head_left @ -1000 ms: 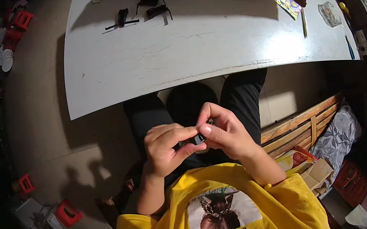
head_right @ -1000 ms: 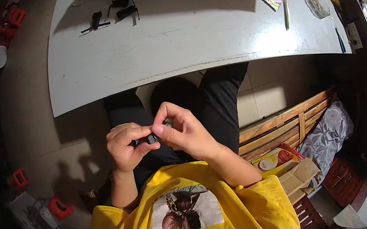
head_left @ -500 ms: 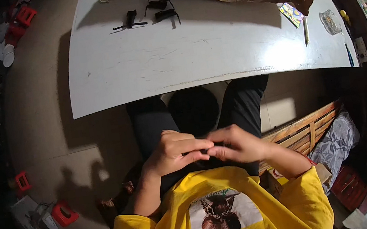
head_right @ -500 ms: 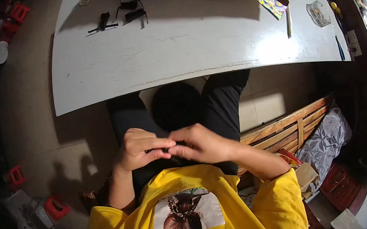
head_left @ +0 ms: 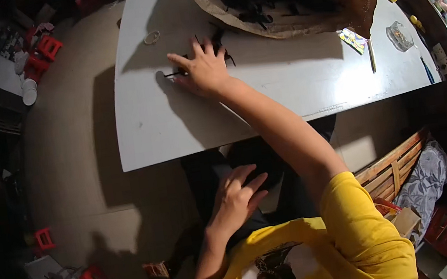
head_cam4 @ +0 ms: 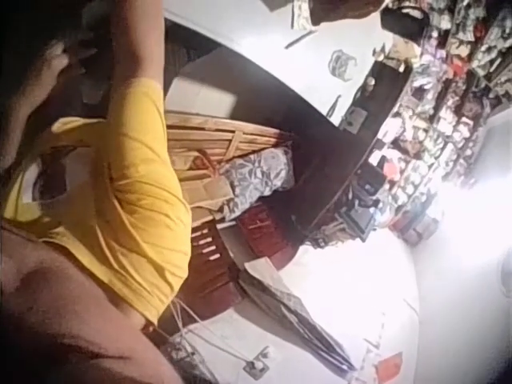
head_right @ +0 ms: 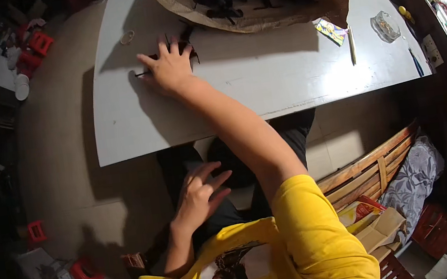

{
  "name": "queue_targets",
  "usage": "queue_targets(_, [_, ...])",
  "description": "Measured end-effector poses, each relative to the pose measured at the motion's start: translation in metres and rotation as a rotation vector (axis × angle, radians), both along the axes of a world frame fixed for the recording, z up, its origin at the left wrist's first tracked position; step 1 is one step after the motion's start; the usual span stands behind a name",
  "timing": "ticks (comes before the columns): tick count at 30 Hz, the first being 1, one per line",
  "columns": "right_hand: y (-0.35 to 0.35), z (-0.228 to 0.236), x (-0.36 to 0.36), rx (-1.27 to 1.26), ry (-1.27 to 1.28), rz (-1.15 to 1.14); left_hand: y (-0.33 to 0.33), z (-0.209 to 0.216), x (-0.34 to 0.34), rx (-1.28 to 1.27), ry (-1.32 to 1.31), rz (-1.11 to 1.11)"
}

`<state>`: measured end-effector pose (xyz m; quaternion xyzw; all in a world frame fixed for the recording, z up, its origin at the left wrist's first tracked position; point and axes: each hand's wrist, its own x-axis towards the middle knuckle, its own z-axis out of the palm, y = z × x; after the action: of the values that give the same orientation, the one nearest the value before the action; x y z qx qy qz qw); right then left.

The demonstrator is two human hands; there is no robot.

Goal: Assembling small plastic mechanical components by hand at a workstation.

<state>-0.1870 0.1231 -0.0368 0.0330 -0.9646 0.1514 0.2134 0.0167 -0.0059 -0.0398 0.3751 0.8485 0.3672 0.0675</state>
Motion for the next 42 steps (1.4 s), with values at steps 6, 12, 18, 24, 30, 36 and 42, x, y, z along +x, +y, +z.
queue_targets(6, [0.018,-0.016,0.039,0.225,-0.054,0.172,-0.019,0.0,-0.011,-0.014,-0.015,-0.001])
queue_targets(12, [0.053,0.003,0.09,0.312,0.038,0.303,-0.009,-0.008,-0.021,0.088,-0.031,-0.051])
queue_targets(18, [0.039,0.028,0.137,-0.164,0.207,0.537,-0.006,-0.009,-0.024,0.693,-0.368,0.332])
queue_targets(24, [0.018,0.013,0.196,-1.145,-0.227,0.753,-0.016,-0.007,-0.023,0.746,-0.27,0.226])
queue_targets(30, [0.021,0.029,0.21,-1.422,-0.526,0.553,-0.007,0.007,-0.008,0.671,-0.471,0.216])
queue_targets(36, [0.009,0.019,0.219,-0.701,-0.016,0.354,0.01,0.006,0.002,0.972,-0.817,0.305])
queue_targets(42, [0.025,0.009,0.232,-0.553,0.164,0.451,0.01,0.01,-0.001,0.96,-0.897,0.143])
